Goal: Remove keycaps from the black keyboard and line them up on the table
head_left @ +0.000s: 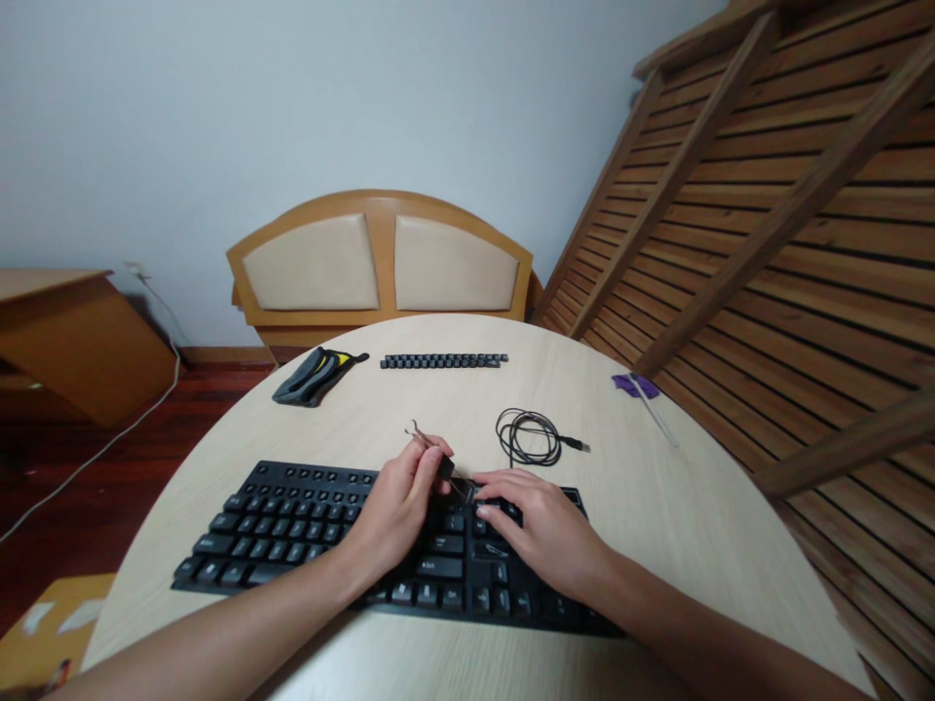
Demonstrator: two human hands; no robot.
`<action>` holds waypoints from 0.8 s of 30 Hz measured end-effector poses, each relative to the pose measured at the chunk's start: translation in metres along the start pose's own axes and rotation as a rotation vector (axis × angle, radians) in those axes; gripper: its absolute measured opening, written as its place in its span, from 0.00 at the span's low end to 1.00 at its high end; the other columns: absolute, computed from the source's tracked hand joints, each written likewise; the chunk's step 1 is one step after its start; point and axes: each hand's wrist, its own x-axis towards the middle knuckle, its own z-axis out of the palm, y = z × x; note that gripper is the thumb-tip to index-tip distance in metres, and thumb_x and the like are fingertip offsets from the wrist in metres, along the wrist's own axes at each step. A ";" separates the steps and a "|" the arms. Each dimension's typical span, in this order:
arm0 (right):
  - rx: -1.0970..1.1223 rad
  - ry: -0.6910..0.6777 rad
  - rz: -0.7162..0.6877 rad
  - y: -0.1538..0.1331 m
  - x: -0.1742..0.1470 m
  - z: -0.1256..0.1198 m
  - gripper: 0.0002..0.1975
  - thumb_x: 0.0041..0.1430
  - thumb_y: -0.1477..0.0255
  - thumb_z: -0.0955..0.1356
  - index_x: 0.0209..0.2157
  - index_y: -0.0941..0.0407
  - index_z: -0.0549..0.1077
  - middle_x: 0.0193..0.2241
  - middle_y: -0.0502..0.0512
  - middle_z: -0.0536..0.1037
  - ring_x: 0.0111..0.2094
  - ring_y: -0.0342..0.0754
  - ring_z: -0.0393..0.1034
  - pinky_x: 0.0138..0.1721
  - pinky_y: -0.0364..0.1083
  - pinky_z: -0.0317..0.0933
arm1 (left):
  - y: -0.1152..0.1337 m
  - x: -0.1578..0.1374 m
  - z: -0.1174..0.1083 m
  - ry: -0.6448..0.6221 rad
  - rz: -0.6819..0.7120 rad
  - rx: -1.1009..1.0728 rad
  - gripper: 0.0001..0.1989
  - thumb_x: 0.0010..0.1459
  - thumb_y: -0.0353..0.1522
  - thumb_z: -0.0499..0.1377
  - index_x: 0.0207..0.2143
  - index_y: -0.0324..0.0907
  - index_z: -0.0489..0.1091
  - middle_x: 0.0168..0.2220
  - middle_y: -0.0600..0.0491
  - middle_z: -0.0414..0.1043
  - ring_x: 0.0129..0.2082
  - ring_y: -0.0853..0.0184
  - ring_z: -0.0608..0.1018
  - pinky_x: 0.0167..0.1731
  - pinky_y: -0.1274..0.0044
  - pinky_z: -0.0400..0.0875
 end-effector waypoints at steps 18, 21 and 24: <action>-0.016 0.006 -0.012 0.002 0.001 0.001 0.06 0.61 0.72 0.68 0.39 0.54 0.78 0.48 0.55 0.79 0.49 0.51 0.72 0.54 0.52 0.63 | -0.004 -0.002 0.001 -0.154 0.078 0.138 0.16 0.69 0.39 0.42 0.41 0.41 0.66 0.27 0.55 0.70 0.30 0.65 0.74 0.35 0.74 0.65; -0.021 0.003 -0.015 0.003 0.000 0.001 0.06 0.62 0.71 0.68 0.39 0.54 0.77 0.48 0.55 0.79 0.50 0.51 0.72 0.54 0.52 0.63 | -0.002 -0.003 0.000 -0.152 0.071 0.114 0.16 0.69 0.38 0.42 0.41 0.41 0.66 0.27 0.55 0.70 0.29 0.65 0.74 0.35 0.74 0.65; -0.022 0.007 -0.020 0.003 -0.001 0.002 0.06 0.62 0.71 0.68 0.40 0.54 0.77 0.48 0.55 0.79 0.50 0.50 0.72 0.55 0.52 0.63 | -0.001 -0.003 0.000 -0.137 0.050 0.100 0.16 0.69 0.38 0.42 0.42 0.41 0.66 0.27 0.55 0.69 0.29 0.65 0.74 0.34 0.75 0.65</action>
